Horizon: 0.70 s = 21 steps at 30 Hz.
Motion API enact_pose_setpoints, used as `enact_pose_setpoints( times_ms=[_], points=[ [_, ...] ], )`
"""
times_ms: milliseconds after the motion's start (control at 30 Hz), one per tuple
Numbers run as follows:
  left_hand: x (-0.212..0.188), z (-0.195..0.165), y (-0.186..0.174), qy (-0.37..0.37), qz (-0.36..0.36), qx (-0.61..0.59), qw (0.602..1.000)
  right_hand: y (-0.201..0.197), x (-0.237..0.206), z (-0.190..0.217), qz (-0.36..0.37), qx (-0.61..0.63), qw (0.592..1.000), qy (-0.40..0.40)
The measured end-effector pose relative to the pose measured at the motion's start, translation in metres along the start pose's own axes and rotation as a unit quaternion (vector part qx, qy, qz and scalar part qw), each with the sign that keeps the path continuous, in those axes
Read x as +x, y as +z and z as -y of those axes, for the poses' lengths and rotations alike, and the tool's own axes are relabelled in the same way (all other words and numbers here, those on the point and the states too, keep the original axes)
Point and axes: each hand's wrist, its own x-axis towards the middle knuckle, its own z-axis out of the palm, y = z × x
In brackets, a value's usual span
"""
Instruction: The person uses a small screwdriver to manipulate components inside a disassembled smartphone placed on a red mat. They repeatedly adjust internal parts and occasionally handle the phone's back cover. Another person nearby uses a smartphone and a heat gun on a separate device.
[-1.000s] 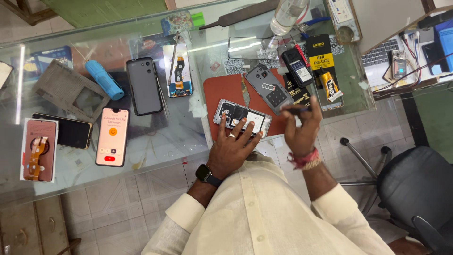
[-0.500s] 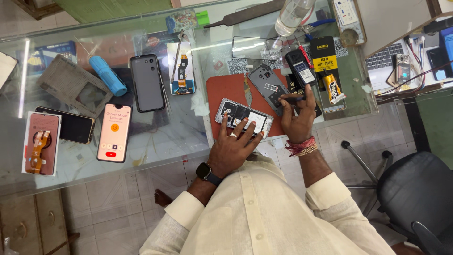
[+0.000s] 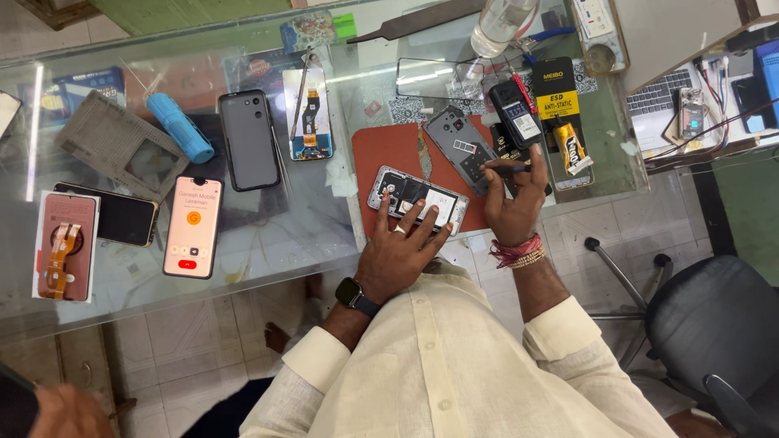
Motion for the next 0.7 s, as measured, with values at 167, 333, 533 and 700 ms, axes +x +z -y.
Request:
enact_pose_setpoints(
  times_ms=[167, 333, 533, 700],
  points=[
    [-0.002, 0.000, -0.002, -0.004, 0.000, -0.010, 1.000, 0.007, -0.005, 0.003, -0.022, 0.074, 0.995, 0.064],
    [-0.002, -0.001, -0.005, -0.001, 0.000, -0.003, 1.000, 0.004, -0.004, -0.001, -0.056, 0.149, 0.983, 0.094],
    [0.000, -0.002, -0.011, 0.002, -0.001, -0.009, 1.000, 0.002, -0.003, 0.001, -0.054, 0.164, 0.971, 0.168],
    [0.008, -0.001, -0.025, -0.015, -0.014, -0.053, 0.998, 0.004, -0.005, 0.004, -0.059, 0.178, 0.972, 0.143]
  ],
)
